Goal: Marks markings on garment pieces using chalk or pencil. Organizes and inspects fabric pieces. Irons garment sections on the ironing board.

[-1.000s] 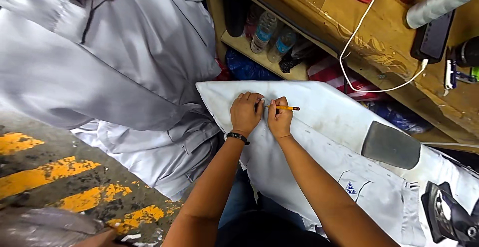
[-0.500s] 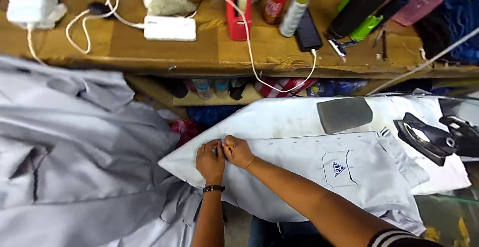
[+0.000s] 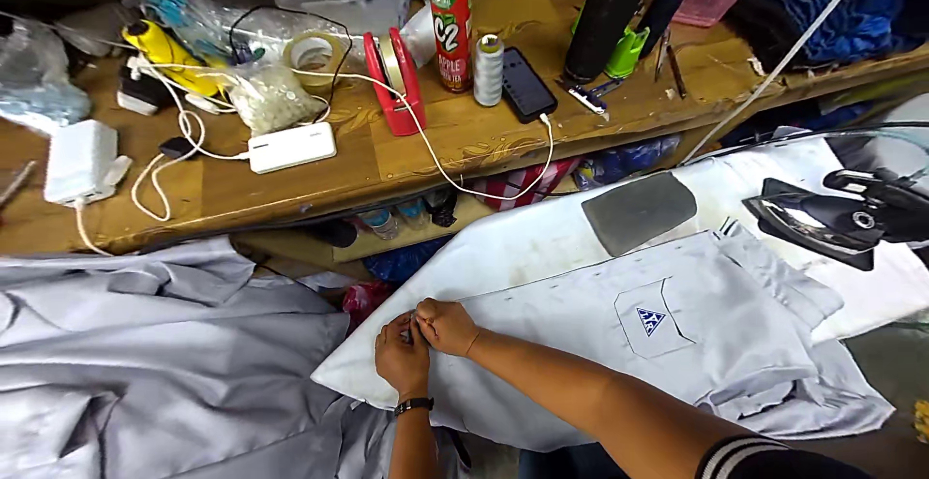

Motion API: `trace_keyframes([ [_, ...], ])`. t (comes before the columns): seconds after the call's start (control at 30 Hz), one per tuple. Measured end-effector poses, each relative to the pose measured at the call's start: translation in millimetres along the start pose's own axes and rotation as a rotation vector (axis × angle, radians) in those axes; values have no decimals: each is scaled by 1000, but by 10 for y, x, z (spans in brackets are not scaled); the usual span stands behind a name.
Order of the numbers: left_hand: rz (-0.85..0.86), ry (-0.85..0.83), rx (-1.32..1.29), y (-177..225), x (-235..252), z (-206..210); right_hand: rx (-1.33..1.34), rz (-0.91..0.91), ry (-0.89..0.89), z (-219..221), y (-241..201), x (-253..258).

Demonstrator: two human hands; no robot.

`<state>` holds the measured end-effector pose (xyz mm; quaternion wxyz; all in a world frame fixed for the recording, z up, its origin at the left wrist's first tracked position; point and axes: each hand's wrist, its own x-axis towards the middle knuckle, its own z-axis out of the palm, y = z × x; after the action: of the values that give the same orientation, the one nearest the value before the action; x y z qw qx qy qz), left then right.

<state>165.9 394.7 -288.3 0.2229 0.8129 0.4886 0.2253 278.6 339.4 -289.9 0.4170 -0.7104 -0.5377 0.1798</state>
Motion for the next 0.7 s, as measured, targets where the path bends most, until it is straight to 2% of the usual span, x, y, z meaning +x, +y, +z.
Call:
trace_keyframes([
  [0.07, -1, -14, 3, 17, 8, -10, -5, 17, -42, -49, -21, 14],
  [0.17, -3, 6, 12, 19, 55, 6, 51, 155, -101, -111, -72, 121],
  [0.27, -27, -7, -4, 28, 22, -1, 250, 303, -201, -254, -61, 195],
  [0.33, -14, 5, -9, 18, 30, 8, 378, 383, -213, -519, -22, 156],
  [0.47, -10, 10, 19, 33, 17, 22, 504, 519, -132, -1386, 125, -587],
  [0.57, -26, 32, 62, 67, -29, 16, 613, 707, 87, -2113, 519, -1223],
  [0.7, -37, 64, 104, 147, -96, 14, 201, 967, 361, -3403, 1240, -1387],
])
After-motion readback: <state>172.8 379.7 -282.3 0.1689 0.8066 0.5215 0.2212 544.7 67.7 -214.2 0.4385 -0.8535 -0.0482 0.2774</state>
